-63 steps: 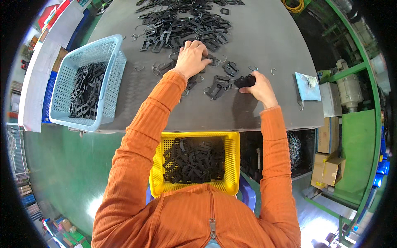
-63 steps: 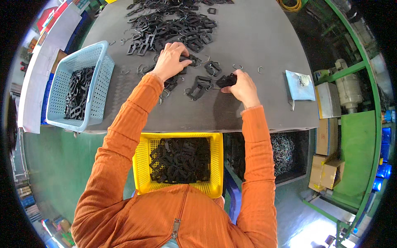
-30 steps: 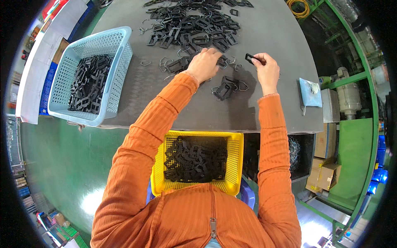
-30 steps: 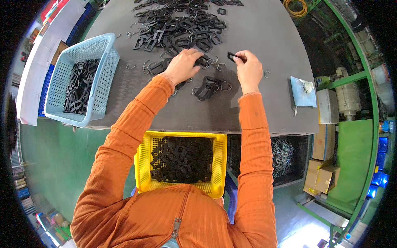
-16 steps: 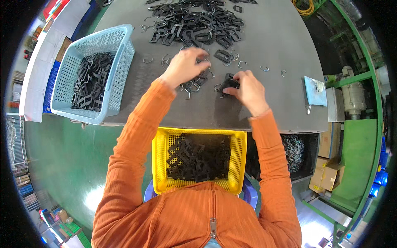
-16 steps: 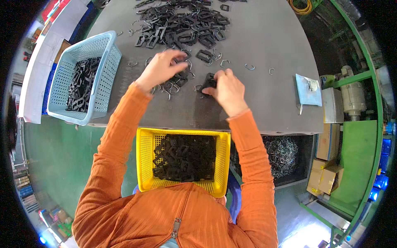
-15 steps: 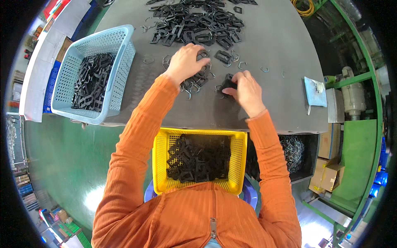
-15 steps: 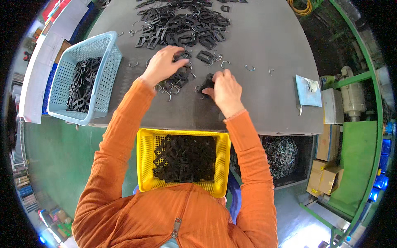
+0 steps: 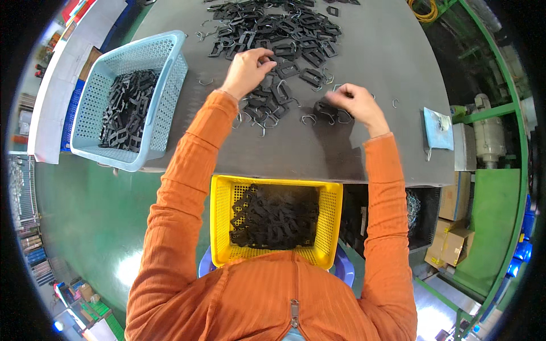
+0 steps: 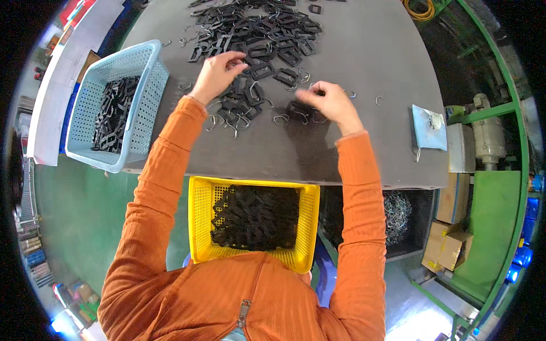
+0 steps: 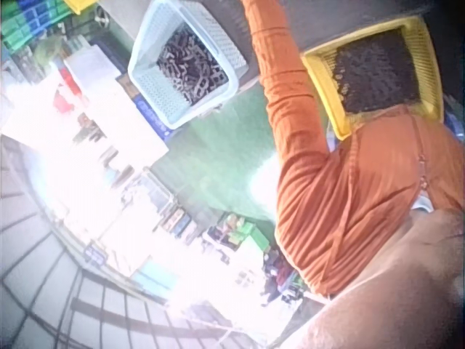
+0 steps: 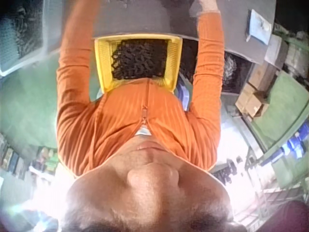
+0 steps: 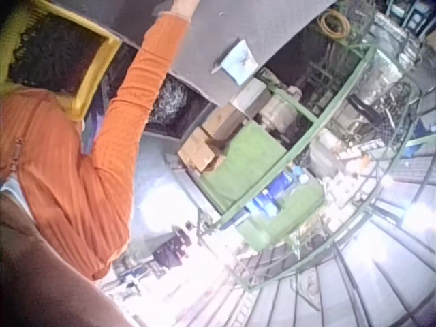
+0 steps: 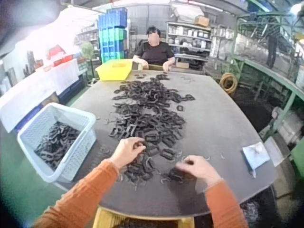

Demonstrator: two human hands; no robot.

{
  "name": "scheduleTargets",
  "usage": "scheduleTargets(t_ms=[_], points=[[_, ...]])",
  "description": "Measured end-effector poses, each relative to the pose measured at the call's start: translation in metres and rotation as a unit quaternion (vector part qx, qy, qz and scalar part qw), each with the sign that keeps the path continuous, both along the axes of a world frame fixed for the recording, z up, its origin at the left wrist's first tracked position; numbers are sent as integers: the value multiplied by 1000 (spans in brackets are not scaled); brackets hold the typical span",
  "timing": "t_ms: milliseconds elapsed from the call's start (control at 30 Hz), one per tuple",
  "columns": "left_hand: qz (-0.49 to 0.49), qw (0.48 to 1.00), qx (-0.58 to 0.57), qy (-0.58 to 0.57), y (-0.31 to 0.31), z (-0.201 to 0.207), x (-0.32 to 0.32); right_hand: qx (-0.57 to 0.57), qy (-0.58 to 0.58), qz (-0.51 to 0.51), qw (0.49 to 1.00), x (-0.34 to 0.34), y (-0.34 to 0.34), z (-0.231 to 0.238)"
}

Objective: The person detaches metal wire clips from black plastic buckles by hand and places the separated plastic buckles into a yellow basket.

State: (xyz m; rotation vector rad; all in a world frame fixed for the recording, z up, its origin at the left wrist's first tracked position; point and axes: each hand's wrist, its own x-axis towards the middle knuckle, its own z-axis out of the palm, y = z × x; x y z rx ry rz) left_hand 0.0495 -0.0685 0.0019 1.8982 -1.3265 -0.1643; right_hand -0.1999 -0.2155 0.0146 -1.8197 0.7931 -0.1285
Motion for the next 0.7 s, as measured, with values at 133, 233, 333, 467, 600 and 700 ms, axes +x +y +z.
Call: scheduleTargets(t_ms=[133, 233, 333, 467, 600, 700], points=[[74, 989, 85, -92, -12, 1, -26, -281, 171, 71, 942, 23, 25, 11], [92, 967, 131, -197, -25, -12, -39, -291, 167, 110, 936, 28, 22, 13], [37, 983, 96, -149, -30, -13, -26, -224, 183, 107, 951, 30, 11, 15], [-63, 992, -58, 92, -14, 7, 3, -103, -8, 78, 992, 35, -19, 12], [-68, 924, -86, 366, 11, 23, 38, -189, 49, 66, 979, 62, -25, 21], [-75, 952, 59, 292, 16, 25, 40, -295, 122, 49, 947, 76, -21, 19]])
